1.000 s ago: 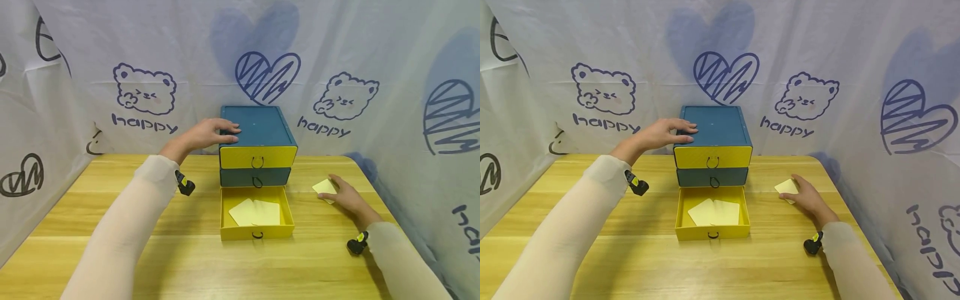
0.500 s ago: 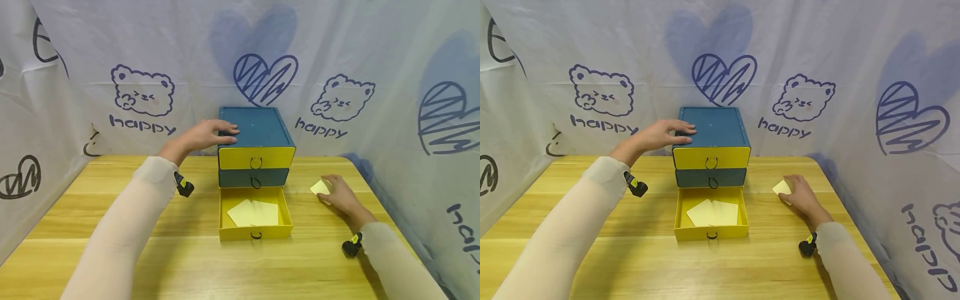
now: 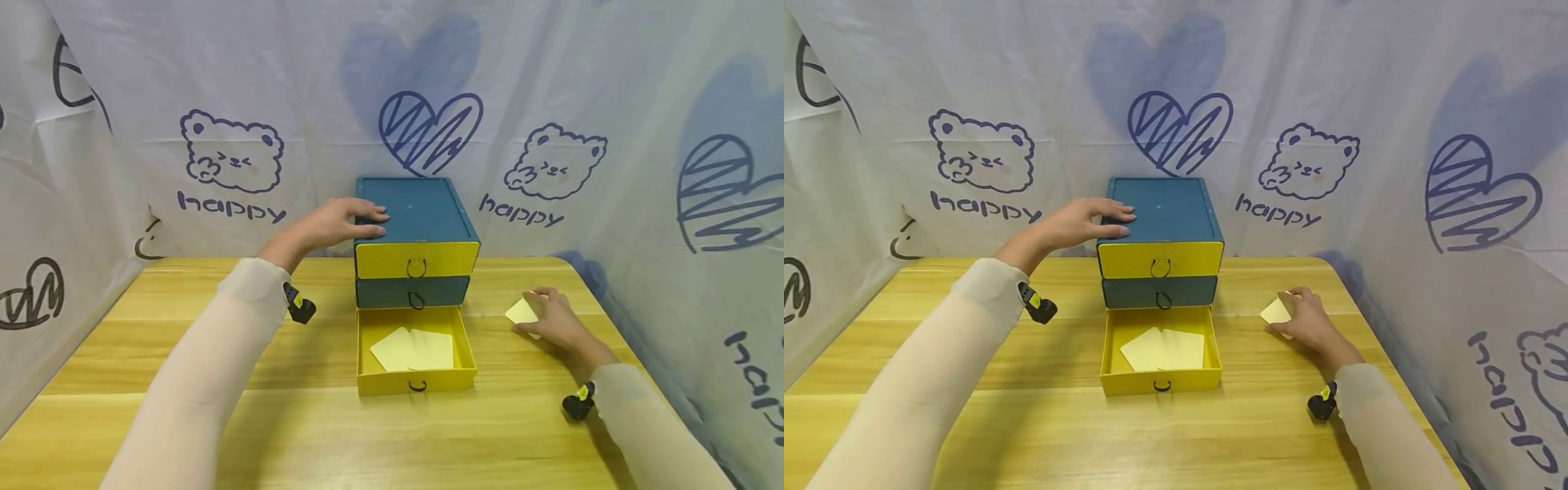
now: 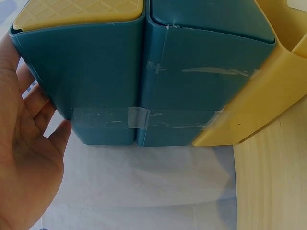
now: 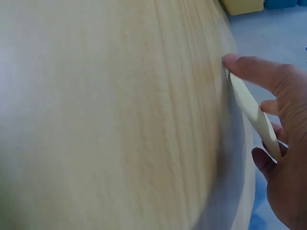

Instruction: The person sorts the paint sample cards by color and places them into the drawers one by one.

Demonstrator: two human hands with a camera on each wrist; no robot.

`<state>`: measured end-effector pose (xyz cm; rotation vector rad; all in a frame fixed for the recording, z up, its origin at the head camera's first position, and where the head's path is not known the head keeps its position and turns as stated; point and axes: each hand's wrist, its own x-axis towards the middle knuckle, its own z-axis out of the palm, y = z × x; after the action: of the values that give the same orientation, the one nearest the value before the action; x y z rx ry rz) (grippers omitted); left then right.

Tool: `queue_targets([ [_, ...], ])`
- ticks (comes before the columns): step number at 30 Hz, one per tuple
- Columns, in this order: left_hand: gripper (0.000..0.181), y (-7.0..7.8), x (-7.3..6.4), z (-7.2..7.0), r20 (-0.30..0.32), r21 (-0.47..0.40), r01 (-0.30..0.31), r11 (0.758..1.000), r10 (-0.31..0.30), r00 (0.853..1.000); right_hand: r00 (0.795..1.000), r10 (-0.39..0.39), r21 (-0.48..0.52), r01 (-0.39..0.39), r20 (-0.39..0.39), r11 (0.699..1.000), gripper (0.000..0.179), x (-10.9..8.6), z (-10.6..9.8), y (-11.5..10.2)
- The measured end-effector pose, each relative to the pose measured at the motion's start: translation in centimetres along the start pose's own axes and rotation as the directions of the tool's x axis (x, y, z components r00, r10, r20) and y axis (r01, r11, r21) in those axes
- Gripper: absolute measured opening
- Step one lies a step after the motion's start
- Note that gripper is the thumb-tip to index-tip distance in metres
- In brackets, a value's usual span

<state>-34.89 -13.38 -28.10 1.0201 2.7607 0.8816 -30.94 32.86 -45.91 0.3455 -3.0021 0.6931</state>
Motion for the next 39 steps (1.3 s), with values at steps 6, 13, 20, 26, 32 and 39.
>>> queue_targets([
  [6,0.049,0.1,-0.1,0.0,-0.001,-0.002,-0.001,1.000,0.001,1.000,0.999,-0.040,-0.038,0.039,-0.017,0.999,0.086,-0.5,-0.6,-0.5],
  [13,0.049,0.0,-0.1,0.1,-0.001,0.012,0.005,1.000,-0.005,1.000,0.998,-0.048,-0.064,0.046,-0.028,0.997,0.090,-1.6,-1.3,-1.7],
  [20,0.049,0.0,0.0,0.1,-0.002,-0.003,-0.002,1.000,0.001,1.000,0.990,-0.104,-0.063,0.098,-0.095,0.993,0.085,-2.7,-2.4,-3.6],
  [26,0.048,0.0,0.0,0.1,-0.006,0.003,0.001,1.000,-0.001,1.000,0.975,-0.175,-0.035,0.172,-0.137,0.985,0.084,-3.1,-2.9,-6.2],
  [32,0.048,0.1,-0.1,0.1,-0.010,-0.005,-0.005,1.000,0.005,1.000,0.954,-0.259,0.033,0.267,-0.148,0.963,0.082,-3.9,-3.2,-8.9],
  [39,0.049,-0.1,-0.1,0.1,-0.011,-0.006,-0.012,1.000,0.012,1.000,0.913,-0.400,0.136,0.407,-0.076,0.903,0.081,-4.7,-3.0,-11.6],
])
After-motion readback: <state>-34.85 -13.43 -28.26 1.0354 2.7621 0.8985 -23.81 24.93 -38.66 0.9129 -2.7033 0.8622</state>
